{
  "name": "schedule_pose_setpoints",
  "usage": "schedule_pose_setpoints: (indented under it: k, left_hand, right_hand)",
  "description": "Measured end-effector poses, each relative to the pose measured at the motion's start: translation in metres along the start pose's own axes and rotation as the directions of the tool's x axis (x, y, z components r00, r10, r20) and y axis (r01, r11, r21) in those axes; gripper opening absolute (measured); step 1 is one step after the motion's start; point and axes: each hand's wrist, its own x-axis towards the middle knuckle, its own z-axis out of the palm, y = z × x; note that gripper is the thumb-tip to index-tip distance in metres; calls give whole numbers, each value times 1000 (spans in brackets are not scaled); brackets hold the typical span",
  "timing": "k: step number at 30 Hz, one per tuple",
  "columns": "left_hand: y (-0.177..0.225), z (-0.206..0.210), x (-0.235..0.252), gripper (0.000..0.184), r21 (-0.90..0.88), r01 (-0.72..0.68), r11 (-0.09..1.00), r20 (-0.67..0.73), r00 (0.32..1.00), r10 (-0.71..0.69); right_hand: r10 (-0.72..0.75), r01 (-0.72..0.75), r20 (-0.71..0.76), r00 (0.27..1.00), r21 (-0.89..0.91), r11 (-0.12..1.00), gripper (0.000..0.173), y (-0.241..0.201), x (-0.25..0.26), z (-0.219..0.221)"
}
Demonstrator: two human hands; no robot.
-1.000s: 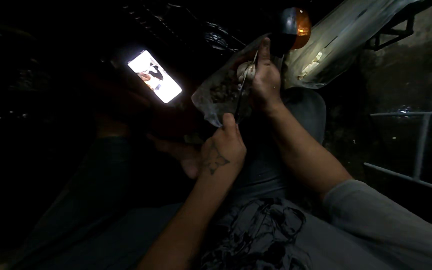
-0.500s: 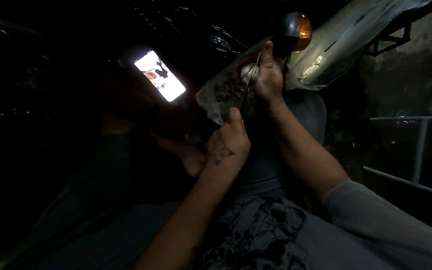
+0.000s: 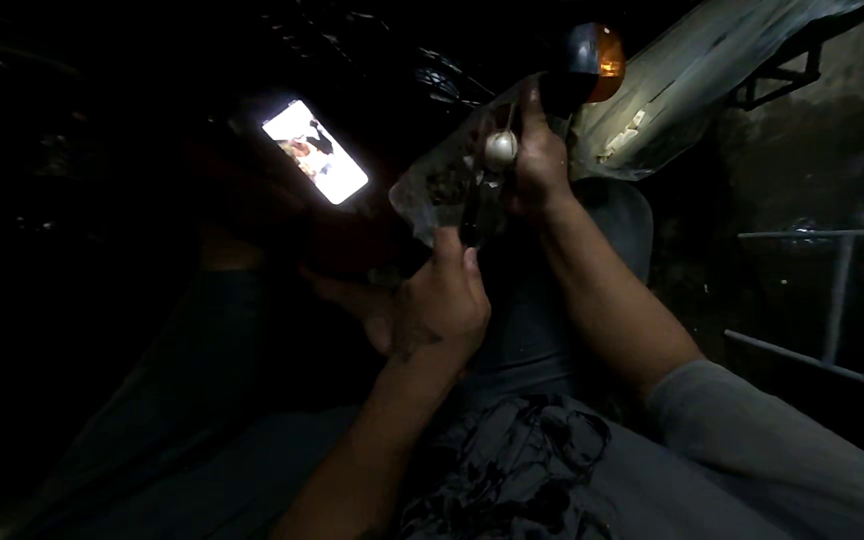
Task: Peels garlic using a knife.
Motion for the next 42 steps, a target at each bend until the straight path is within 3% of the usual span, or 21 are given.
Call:
schedule_pose_setpoints:
  k: [5,13,19,23,28,29,30,31,33,36,40,42]
  left_hand:
    - [-2,8,5,28,67,11,998,135,991,-20]
    - [-3,14,7,27,71,-17,997,107,994,10]
    - [0,11,9,29,84,30,996,196,980,-46]
    - [-34,48,8,42,129,-82,988,10,997,82]
    - [-32,54,12,45,174,-74,982,-26,997,79]
    - [-24,46,13,44,178,-57,982,-6,998,59]
    - [-8,28,15,43,172,-6,985,118,993,-15]
    - [15,-3,23,43,175,107,979,386,907,-168]
    - [16,-1,21,34,152,135,979,333,926,-179]
    - [6,-1,18,32,103,105,989,309,942,-132]
    - [-14,-7,14,32,-59,70,996,305,951,-49]
    - [-14,-3,8,31,-100,41,994,190,981,-22]
  right_hand:
    - [-66,66,-66,996,-1,998,67,5,4,-1]
    - [-84,83,-63,994,-19,996,68,4,1,1]
    - [-87,82,-62,994,-86,993,68,3,0,0]
    - [-128,131,27,991,-125,984,68,9,1,-2]
    - [-190,199,69,979,-168,965,64,11,-1,-4]
    - [-215,226,78,974,-186,956,64,11,-1,-5]
    - [-241,257,96,966,-208,944,63,12,-1,-5]
    - [-273,294,117,955,-236,926,63,12,-2,-5]
    - [-295,320,128,947,-271,908,64,12,-3,-4]
    - [-165,187,120,979,-204,961,64,6,-6,-1]
    - [91,-80,304,948,-51,996,72,-5,-4,-10]
    - [110,-114,331,937,-9,993,70,-4,-5,-4]
